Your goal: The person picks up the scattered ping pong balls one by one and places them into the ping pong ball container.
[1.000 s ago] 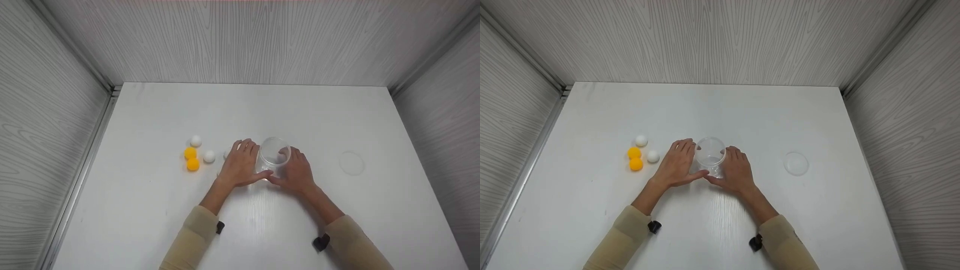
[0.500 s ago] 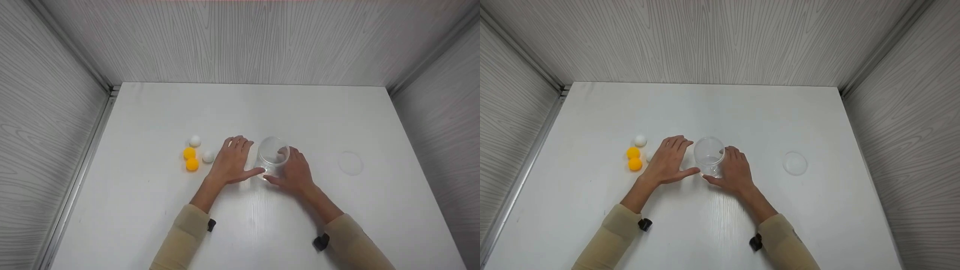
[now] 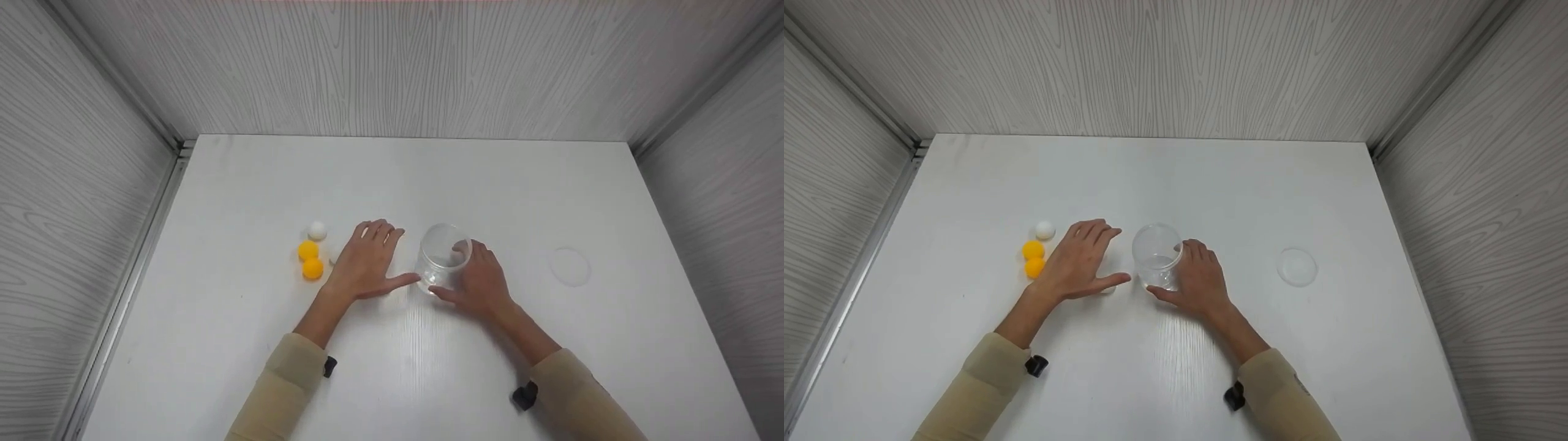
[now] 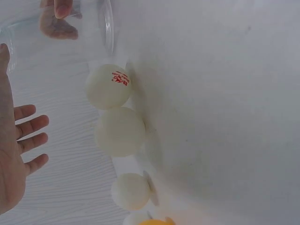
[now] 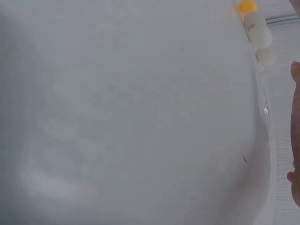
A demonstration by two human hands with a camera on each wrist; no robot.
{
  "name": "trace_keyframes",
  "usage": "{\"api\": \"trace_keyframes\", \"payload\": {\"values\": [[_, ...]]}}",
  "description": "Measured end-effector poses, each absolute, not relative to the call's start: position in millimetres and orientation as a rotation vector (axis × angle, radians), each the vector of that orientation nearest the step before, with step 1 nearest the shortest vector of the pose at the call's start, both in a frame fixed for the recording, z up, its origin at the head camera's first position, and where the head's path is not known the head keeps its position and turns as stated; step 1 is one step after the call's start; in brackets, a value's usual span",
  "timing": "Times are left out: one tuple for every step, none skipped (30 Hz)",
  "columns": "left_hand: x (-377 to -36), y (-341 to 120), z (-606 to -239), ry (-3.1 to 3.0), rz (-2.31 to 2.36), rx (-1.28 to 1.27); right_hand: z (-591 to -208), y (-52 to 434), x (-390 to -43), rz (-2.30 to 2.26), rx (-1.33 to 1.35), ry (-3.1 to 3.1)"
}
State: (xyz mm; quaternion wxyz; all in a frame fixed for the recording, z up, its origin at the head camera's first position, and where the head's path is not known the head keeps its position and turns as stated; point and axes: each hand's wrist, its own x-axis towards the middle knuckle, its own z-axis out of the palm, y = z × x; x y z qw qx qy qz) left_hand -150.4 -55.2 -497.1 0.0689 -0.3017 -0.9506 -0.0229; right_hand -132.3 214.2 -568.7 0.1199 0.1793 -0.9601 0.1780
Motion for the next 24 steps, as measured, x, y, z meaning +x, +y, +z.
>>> {"api": "trace_keyframes", "payload": {"values": [[-150,-56,-497,-2.857,-0.056,-0.912,-569,214,-132,0.518,0.522,-2.808],[-150,-57,-496,-2.857,-0.043,-0.913,-569,214,-132,0.516,0.517,-2.813],[-149,-58,-495,-2.857,-0.033,-0.913,-568,214,-133,0.518,0.513,-2.818],[-149,-59,-495,-2.859,-0.025,-0.912,-568,214,-133,0.52,0.508,-2.822],[-149,-60,-494,-2.862,-0.019,-0.913,-568,214,-133,0.521,0.504,-2.825],[-149,-61,-494,-2.866,-0.017,-0.914,-568,214,-133,0.526,0.499,-2.828],[-148,-62,-493,-2.873,-0.021,-0.914,-568,214,-133,0.53,0.496,-2.828],[-148,-63,-493,-2.878,-0.021,-0.917,-567,214,-133,0.538,0.495,-2.827],[-147,-64,-493,-2.884,-0.018,-0.92,-567,214,-133,0.546,0.493,-2.826],[-147,-65,-493,-2.889,-0.012,-0.923,-567,214,-133,0.552,0.494,-2.824],[-146,-67,-492,-2.896,-0.007,-0.927,-567,214,-133,0.556,0.494,-2.821],[-145,-68,-492,-2.901,0.001,-0.931,-567,214,-133,0.559,0.495,-2.822],[-144,-69,-492,-2.906,0.007,-0.935,-567,214,-133,0.559,0.496,-2.82],[-144,-71,-492,-2.91,0.014,-0.939,-567,214,-132,0.556,0.497,-2.817],[-143,-72,-493,-2.914,0.02,-0.943,-567,213,-132,0.555,0.497,-2.815],[-142,-74,-493,-2.917,0.024,-0.946,-567,213,-132,0.552,0.497,-2.812],[-142,-75,-493,-2.918,0.027,-0.95,-567,213,-132,0.546,0.497,-2.81],[-141,-77,-494,-2.917,0.029,-0.954,-567,213,-132,0.546,0.496,-2.807],[-140,-78,-495,-2.916,0.031,-0.957,-568,213,-132,0.543,0.498,-2.803],[-139,-79,-496,-2.914,0.038,-0.962,-568,213,-132,0.544,0.499,-2.8],[-138,-80,-496,-2.91,0.044,-0.966,-568,213,-132,0.546,0.499,-2.801],[-138,-81,-497,-2.907,0.049,-0.972,-569,213,-132,0.543,0.499,-2.8],[-137,-82,-499,-2.905,0.053,-0.978,-569,213,-132,0.543,0.5,-2.8],[-136,-83,-500,-2.905,0.054,-0.985,-569,213,-132,0.547,0.498,-2.8]]}}
